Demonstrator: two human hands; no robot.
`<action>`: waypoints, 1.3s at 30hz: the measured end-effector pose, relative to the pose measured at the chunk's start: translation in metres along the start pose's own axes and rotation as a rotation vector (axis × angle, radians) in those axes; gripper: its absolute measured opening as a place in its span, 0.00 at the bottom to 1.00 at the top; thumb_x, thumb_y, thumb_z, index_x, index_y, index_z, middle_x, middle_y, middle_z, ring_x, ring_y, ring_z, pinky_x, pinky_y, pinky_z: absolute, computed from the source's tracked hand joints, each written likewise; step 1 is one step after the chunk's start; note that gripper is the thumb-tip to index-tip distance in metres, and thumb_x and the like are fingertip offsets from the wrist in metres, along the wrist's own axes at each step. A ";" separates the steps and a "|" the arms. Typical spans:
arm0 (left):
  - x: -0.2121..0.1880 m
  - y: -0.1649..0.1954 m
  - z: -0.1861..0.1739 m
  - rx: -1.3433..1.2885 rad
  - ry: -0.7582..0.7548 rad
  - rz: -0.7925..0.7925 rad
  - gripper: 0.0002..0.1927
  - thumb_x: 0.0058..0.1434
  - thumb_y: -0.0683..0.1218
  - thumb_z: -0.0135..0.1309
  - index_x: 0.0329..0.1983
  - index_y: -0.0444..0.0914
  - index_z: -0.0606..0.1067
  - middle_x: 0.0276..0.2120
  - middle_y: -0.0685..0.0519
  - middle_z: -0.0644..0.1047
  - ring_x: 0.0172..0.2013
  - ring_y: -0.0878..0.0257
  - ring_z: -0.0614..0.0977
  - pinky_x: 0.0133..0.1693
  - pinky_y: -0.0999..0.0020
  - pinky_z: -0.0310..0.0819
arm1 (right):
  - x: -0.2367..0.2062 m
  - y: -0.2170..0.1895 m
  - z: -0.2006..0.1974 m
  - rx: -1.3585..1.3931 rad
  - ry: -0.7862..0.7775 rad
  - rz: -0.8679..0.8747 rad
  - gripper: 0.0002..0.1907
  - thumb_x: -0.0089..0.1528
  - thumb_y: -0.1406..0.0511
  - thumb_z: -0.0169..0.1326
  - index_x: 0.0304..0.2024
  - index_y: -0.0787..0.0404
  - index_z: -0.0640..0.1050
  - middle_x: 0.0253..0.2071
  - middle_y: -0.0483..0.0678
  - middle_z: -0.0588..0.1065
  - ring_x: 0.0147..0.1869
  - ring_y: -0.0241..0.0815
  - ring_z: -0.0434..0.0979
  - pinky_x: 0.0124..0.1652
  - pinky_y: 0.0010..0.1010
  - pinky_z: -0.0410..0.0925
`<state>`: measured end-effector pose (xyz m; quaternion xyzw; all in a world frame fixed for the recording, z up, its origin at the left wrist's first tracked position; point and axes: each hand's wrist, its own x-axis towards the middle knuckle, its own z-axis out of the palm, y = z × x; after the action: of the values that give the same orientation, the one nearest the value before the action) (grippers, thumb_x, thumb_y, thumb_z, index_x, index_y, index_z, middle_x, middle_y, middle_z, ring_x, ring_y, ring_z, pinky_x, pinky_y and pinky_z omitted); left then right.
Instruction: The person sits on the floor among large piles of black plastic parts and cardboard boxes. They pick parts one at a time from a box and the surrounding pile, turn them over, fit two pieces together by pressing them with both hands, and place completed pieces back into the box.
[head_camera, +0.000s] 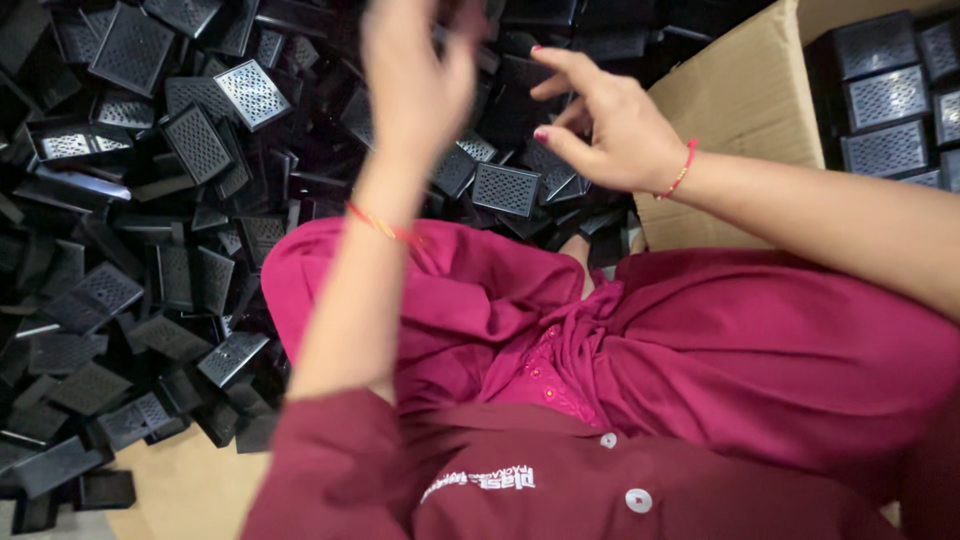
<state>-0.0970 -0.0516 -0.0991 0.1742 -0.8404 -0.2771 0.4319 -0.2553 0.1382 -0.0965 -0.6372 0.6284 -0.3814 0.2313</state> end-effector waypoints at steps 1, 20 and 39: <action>-0.029 0.007 0.008 -0.033 -0.097 -0.037 0.14 0.66 0.41 0.59 0.53 0.36 0.74 0.49 0.45 0.77 0.52 0.46 0.80 0.55 0.58 0.77 | 0.000 0.003 0.001 -0.007 0.013 0.016 0.34 0.66 0.70 0.59 0.72 0.64 0.61 0.54 0.57 0.79 0.43 0.41 0.86 0.40 0.29 0.78; -0.149 -0.053 0.097 0.156 -0.572 -0.514 0.29 0.57 0.42 0.59 0.63 0.44 0.66 0.45 0.47 0.79 0.45 0.45 0.82 0.45 0.48 0.77 | -0.009 0.088 0.034 -0.708 -0.587 -0.061 0.46 0.46 0.54 0.68 0.67 0.53 0.71 0.63 0.59 0.69 0.63 0.61 0.71 0.52 0.46 0.72; -0.181 -0.064 0.129 0.178 -1.053 -0.352 0.49 0.43 0.47 0.71 0.69 0.49 0.63 0.67 0.37 0.61 0.67 0.30 0.57 0.58 0.30 0.58 | -0.006 0.115 0.041 -0.882 -0.418 -0.049 0.14 0.49 0.59 0.65 0.36 0.56 0.81 0.41 0.52 0.78 0.44 0.53 0.81 0.38 0.42 0.75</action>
<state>-0.0972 0.0346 -0.3132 0.1859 -0.9209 -0.3227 -0.1152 -0.2948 0.1244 -0.2112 -0.7520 0.6551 0.0518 0.0516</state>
